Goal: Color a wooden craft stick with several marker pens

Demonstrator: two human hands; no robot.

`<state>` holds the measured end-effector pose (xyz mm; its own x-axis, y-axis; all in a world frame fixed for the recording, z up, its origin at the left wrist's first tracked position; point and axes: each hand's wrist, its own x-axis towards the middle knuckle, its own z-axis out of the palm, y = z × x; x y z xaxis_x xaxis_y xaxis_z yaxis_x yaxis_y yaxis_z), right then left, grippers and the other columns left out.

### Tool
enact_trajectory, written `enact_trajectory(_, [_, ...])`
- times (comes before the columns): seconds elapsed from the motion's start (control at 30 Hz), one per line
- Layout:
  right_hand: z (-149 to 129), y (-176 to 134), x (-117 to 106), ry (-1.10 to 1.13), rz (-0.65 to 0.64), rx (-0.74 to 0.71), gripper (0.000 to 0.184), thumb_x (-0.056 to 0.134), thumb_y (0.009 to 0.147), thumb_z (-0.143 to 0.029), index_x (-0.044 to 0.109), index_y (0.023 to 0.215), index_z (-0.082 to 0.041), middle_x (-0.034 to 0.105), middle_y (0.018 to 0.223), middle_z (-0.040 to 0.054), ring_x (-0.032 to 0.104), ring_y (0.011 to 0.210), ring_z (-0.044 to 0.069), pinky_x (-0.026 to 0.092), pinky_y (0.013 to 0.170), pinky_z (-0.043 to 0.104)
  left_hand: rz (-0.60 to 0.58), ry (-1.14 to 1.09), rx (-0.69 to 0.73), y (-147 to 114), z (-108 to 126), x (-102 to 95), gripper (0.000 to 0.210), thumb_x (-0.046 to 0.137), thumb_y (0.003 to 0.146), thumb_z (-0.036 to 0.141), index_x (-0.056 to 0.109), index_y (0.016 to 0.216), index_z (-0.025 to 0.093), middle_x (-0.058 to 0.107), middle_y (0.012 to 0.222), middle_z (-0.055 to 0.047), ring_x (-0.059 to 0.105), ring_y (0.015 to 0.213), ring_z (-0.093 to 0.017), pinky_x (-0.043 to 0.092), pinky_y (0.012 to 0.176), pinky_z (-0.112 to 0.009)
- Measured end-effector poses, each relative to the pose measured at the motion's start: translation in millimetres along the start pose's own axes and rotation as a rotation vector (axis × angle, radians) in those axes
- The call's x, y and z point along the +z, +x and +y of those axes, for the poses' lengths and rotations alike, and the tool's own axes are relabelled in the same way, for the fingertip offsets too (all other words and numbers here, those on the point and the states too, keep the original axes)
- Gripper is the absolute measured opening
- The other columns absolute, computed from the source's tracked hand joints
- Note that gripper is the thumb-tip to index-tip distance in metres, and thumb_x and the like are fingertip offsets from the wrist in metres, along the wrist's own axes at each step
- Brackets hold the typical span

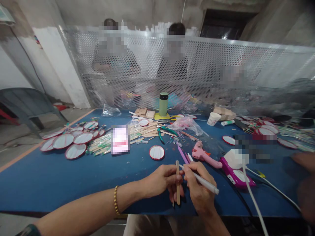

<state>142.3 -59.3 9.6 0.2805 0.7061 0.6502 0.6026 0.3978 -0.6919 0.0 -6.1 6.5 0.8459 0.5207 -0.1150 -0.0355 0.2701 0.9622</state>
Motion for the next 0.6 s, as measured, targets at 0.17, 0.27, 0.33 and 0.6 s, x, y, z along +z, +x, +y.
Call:
enact_trajectory(0.17, [2.1, -0.9, -0.1, -0.011, -0.010, 0.016, 0.028, 0.056, 0.090, -0.034, 0.064, 0.068, -0.020, 0.066, 0.055, -0.0019, 0.056, 0.041, 0.010, 0.045, 0.042, 0.019, 0.007, -0.009, -0.021, -0.2, 1.9, 1.1, 0.059, 0.068, 0.072, 0.072, 0.050, 0.084, 0.017, 0.066, 0.069, -0.003, 0.060, 0.051, -0.012, 0.048, 0.047, -0.024])
enact_trajectory(0.27, [2.7, -1.3, -0.7, -0.008, -0.046, -0.002, 0.028, 0.055, 0.091, -0.033, 0.064, 0.068, -0.020, 0.066, 0.055, -0.0017, 0.060, 0.046, 0.011, 0.046, 0.044, 0.019, 0.011, 0.003, -0.015, -0.9, 3.6, 1.8, 0.057, 0.067, 0.074, 0.071, 0.049, 0.084, 0.017, 0.065, 0.071, -0.002, 0.059, 0.052, -0.012, 0.048, 0.049, -0.025])
enact_trajectory(0.33, [2.5, -1.5, -1.0, -0.002, -0.054, -0.007, 0.027, 0.055, 0.091, -0.032, 0.064, 0.068, -0.020, 0.066, 0.056, -0.0018, 0.060, 0.046, 0.011, 0.046, 0.045, 0.019, 0.007, 0.013, -0.009, -1.3, 4.0, 1.9, 0.057, 0.065, 0.075, 0.071, 0.050, 0.084, 0.017, 0.065, 0.070, -0.002, 0.059, 0.052, -0.012, 0.048, 0.050, -0.025])
enact_trajectory(0.6, [1.2, 1.5, -0.6, 0.007, -0.072, -0.029, 0.029, 0.054, 0.091, -0.032, 0.064, 0.067, -0.020, 0.064, 0.054, -0.0027, 0.057, 0.046, 0.011, 0.045, 0.045, 0.019, -0.006, 0.008, -0.006, -1.3, 1.7, 0.5, 0.058, 0.066, 0.074, 0.072, 0.050, 0.084, 0.017, 0.064, 0.068, -0.001, 0.059, 0.051, -0.012, 0.047, 0.049, -0.025])
